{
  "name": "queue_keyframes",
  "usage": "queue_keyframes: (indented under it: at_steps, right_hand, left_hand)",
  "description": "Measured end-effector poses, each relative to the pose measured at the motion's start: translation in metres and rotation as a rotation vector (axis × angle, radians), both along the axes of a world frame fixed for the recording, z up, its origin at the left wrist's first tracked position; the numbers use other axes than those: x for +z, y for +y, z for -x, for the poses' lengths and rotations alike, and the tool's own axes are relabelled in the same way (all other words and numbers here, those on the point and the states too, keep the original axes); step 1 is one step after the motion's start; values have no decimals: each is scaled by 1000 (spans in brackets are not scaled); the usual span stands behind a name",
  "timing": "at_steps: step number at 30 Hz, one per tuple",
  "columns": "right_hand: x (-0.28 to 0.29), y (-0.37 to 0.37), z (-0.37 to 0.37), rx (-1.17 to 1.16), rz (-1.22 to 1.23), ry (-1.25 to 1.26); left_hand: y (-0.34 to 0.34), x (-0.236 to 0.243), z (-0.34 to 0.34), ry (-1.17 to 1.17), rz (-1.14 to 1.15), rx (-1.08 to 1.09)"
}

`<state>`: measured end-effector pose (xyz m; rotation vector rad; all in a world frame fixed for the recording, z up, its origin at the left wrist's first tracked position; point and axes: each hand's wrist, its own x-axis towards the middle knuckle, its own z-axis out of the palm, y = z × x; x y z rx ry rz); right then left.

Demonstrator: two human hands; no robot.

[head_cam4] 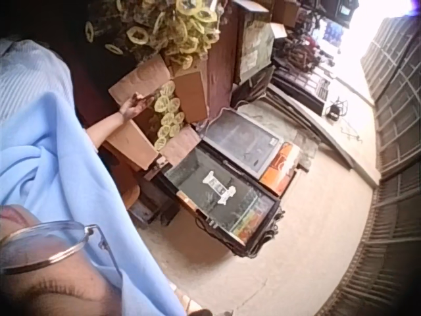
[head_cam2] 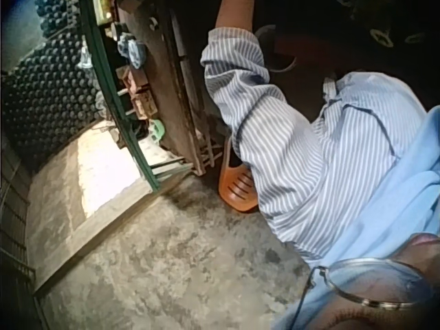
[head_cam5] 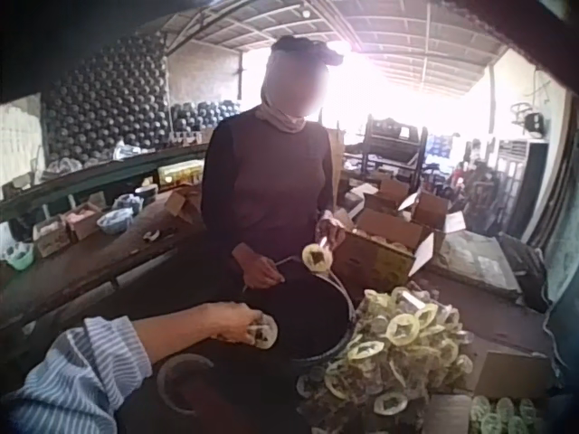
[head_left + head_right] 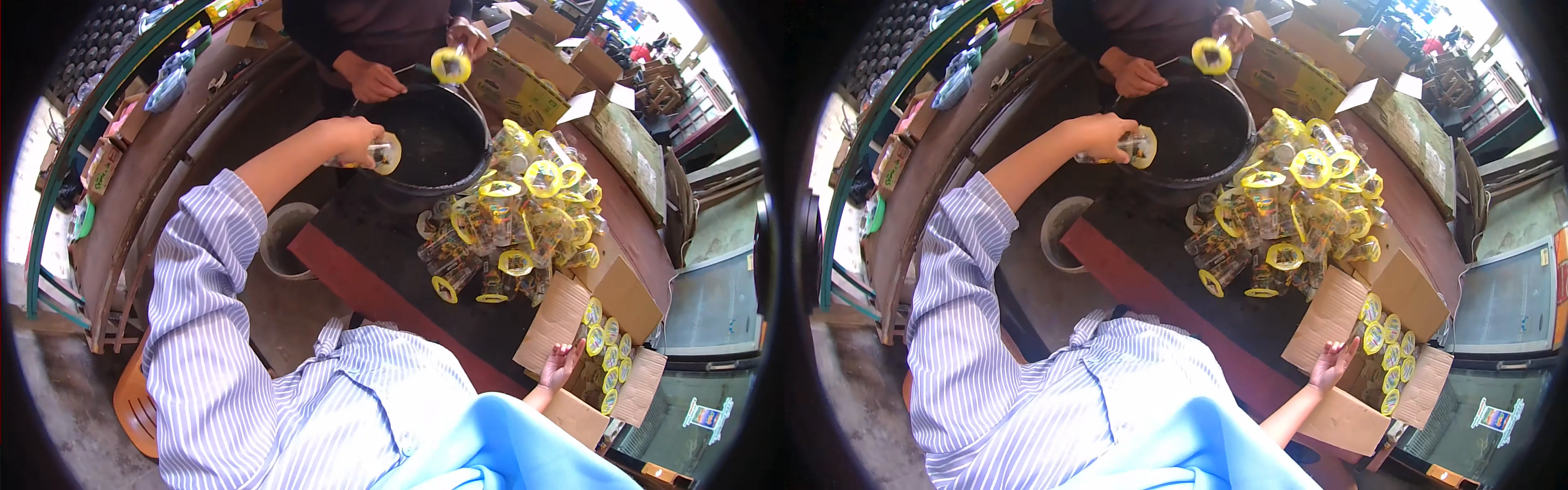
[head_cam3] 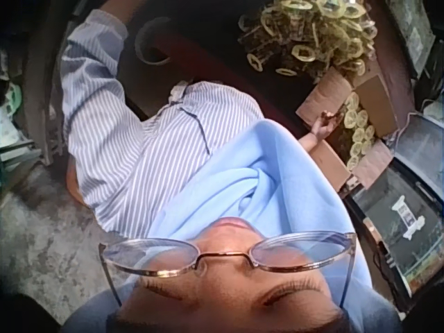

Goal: The person applies yellow circular stickers to the lids of small glass jars. They pick up a jar, use a small metal tool to smooth the sticker onto the lid, and then place the jar into a cardboard box. The process is repeated for multiple jars.

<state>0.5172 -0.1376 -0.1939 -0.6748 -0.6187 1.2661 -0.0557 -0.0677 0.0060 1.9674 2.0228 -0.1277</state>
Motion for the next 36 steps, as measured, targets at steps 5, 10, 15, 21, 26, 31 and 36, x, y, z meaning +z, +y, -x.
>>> queue_keyframes:
  at_steps: [5, 10, 15, 21, 26, 31, 36]
  right_hand:
    - [-2, -2, -1, 21, -10, 2]
    - [1, 2, -4, 39, 15, 6]
    - [2, 6, -2, 24, 72, -9]
    - [-2, 3, -3, 24, 31, 16]
    - [-3, 2, 1, -27, 40, 27]
    - [4, -2, 5, -25, 79, 28]
    - [-1, -1, 1, 5, 35, 23]
  left_hand:
    - [-20, 6, 4, -115, 28, 53]
    - [-36, -8, 24, -182, -190, 78]
    - [-39, 3, 27, -87, -57, 9]
    - [-17, 29, -3, 45, -39, -58]
    - [-7, 13, -13, 152, -109, -37]
    - [-10, 12, -8, 137, -30, -30]
    - [-10, 13, -10, 218, -21, -30]
